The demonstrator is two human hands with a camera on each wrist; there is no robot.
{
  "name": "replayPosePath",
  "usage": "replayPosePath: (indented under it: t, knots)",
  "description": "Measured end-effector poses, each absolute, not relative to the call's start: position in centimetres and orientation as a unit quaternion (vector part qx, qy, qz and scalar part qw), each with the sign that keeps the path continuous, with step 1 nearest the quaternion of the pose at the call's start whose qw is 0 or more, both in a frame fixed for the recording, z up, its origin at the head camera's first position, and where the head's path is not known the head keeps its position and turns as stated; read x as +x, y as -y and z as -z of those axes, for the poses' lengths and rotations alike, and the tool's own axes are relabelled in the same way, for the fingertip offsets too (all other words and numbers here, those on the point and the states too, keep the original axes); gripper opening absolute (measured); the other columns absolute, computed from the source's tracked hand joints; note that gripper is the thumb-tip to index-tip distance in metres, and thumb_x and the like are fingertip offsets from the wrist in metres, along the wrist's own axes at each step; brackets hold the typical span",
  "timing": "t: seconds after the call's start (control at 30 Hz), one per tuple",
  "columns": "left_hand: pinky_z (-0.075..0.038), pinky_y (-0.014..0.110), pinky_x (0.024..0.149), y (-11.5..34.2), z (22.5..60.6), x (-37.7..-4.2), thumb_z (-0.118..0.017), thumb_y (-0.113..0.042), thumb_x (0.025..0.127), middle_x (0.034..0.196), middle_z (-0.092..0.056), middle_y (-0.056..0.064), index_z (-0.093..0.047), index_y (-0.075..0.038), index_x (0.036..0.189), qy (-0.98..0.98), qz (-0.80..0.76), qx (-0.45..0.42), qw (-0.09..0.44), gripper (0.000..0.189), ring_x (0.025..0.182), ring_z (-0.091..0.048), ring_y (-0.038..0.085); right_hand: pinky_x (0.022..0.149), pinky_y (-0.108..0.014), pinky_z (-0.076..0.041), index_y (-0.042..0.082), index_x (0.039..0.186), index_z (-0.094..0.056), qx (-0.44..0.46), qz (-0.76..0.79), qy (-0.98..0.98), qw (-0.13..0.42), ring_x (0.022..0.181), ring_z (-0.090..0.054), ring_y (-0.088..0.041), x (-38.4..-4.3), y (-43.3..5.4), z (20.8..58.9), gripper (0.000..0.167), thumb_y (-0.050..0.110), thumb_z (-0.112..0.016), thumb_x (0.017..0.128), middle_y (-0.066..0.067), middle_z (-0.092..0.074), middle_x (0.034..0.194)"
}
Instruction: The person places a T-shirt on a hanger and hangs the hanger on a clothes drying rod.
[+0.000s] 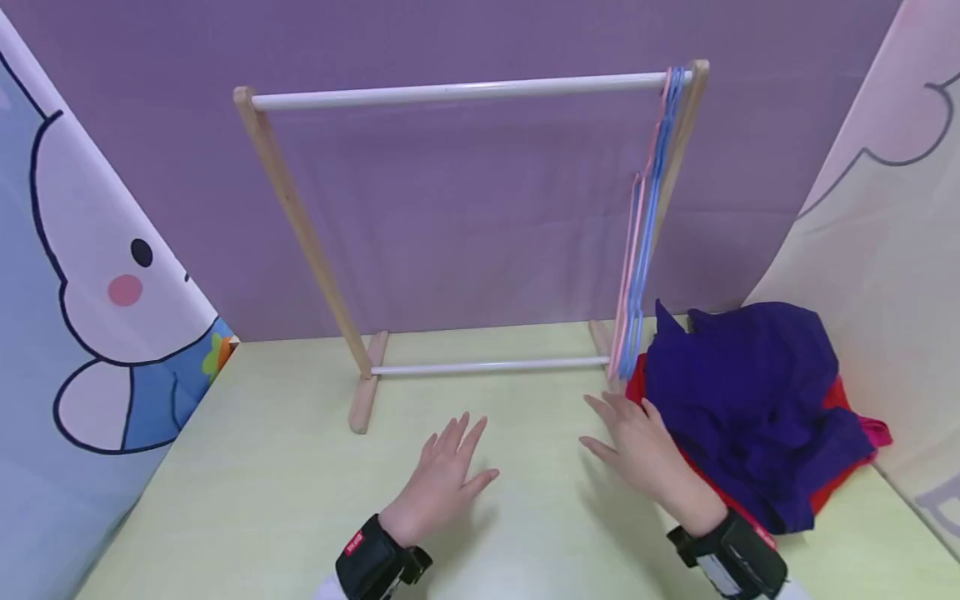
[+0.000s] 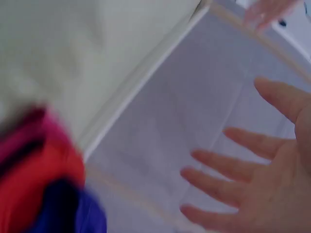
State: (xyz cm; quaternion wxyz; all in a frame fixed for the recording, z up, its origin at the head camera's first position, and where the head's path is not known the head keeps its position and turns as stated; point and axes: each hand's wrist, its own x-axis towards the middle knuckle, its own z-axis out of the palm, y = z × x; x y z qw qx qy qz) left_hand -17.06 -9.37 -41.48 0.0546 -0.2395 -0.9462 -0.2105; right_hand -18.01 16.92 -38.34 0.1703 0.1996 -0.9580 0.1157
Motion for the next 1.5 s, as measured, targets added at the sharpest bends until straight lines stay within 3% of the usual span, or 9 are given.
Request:
replayPosePath:
  t: [0.1, 0.3, 0.6, 0.77, 0.97, 1.1, 1.2, 1.4, 1.5]
  knots:
    - [-0.024, 0.053, 0.097, 9.8, 41.2, -17.0, -0.052, -0.033, 0.088, 0.134, -0.034, 0.024, -0.033, -0.002, 0.135, 0.937, 0.222, -0.266, 0.044, 0.058, 0.123, -0.03, 0.038, 0.086, -0.056, -0.035, -0.002, 0.114, -0.055, 0.184, -0.104, 0.961, 0.178, 0.1, -0.052, -0.037, -18.1, -19.6, 37.5, 0.047, 0.023, -0.068, 0.076, -0.023, -0.056, 0.109]
    - [-0.031, 0.047, 0.094, 11.0, 41.0, -16.5, -0.053, -0.03, 0.088, 0.127, -0.044, 0.021, -0.043, -0.004, 0.129, 0.93, 0.209, -0.3, 0.03, 0.05, 0.118, -0.041, 0.032, 0.076, -0.058, -0.04, -0.003, 0.117, -0.052, 0.123, -0.078, 0.981, 0.131, 0.098, -0.049, -0.045, -17.7, -24.1, 36.8, 0.052, 0.02, -0.07, 0.074, -0.03, -0.051, 0.111]
    - [-0.039, 0.043, 0.088, 12.2, 41.4, -15.1, -0.053, -0.027, 0.089, 0.115, -0.055, 0.016, -0.054, -0.004, 0.118, 0.924, 0.202, -0.322, 0.038, 0.037, 0.108, -0.05, 0.028, 0.051, -0.047, -0.044, 0.003, 0.125, -0.044, 0.081, -0.072, 0.994, -0.026, 0.073, -0.05, -0.038, -16.8, -27.9, 39.8, 0.071, 0.024, -0.076, 0.065, -0.026, -0.046, 0.093]
    - [-0.04, 0.041, 0.087, 12.3, 41.3, -15.0, -0.053, -0.025, 0.089, 0.112, -0.057, 0.013, -0.056, -0.004, 0.116, 0.918, 0.213, -0.332, 0.048, 0.035, 0.104, -0.053, 0.025, 0.056, -0.045, -0.045, -0.001, 0.122, -0.043, 0.115, -0.097, 0.989, -0.01, 0.069, -0.05, -0.036, -16.9, -28.9, 41.3, 0.071, 0.005, -0.077, 0.06, -0.025, -0.046, 0.089]
    - [-0.041, 0.04, 0.085, 12.7, 41.3, -14.9, -0.054, -0.025, 0.088, 0.108, -0.059, 0.01, -0.058, -0.004, 0.114, 0.92, 0.213, -0.327, 0.04, 0.034, 0.101, -0.055, 0.023, 0.068, -0.047, -0.046, -0.007, 0.114, -0.048, 0.15, -0.154, 0.977, -0.005, 0.083, -0.056, -0.038, -17.3, -29.7, 40.9, 0.056, -0.006, -0.07, 0.063, -0.028, -0.054, 0.1]
    - [-0.041, 0.039, 0.086, 12.8, 41.3, -14.9, -0.054, -0.025, 0.088, 0.108, -0.06, 0.008, -0.057, -0.005, 0.115, 0.921, 0.216, -0.321, 0.032, 0.034, 0.101, -0.055, 0.021, 0.057, -0.032, -0.044, -0.006, 0.106, -0.055, 0.169, -0.178, 0.969, 0.018, 0.067, -0.054, -0.019, -17.5, -30.3, 40.2, 0.042, -0.011, -0.063, 0.065, -0.012, -0.058, 0.079]
    - [-0.042, 0.039, 0.085, 12.8, 41.2, -14.9, -0.054, -0.024, 0.088, 0.108, -0.06, 0.008, -0.057, -0.004, 0.115, 0.92, 0.218, -0.323, 0.035, 0.034, 0.1, -0.055, 0.021, 0.049, -0.026, -0.035, -0.006, 0.105, -0.053, 0.162, -0.185, 0.969, 0.036, 0.055, -0.043, -0.01, -17.6, -30.3, 39.9, 0.041, -0.014, -0.058, 0.064, 0.001, -0.049, 0.064]
    - [-0.042, 0.039, 0.084, 13.1, 41.2, -14.7, -0.054, -0.024, 0.088, 0.105, -0.061, 0.008, -0.058, -0.004, 0.113, 0.922, 0.211, -0.321, 0.042, 0.032, 0.098, -0.056, 0.021, 0.06, -0.039, -0.046, -0.013, 0.115, -0.04, 0.116, -0.151, 0.982, -0.004, 0.069, -0.055, -0.028, -17.5, -29.9, 40.0, 0.057, -0.003, -0.068, 0.066, -0.019, -0.057, 0.081]
    - [-0.042, 0.04, 0.084, 13.2, 41.2, -14.5, -0.054, -0.024, 0.088, 0.105, -0.061, 0.007, -0.059, -0.005, 0.113, 0.926, 0.206, -0.316, 0.038, 0.032, 0.098, -0.056, 0.021, 0.065, -0.045, -0.047, -0.014, 0.111, -0.043, 0.121, -0.122, 0.985, 0.006, 0.076, -0.058, -0.033, -17.5, -29.7, 40.2, 0.051, -0.004, -0.067, 0.066, -0.024, -0.059, 0.085]
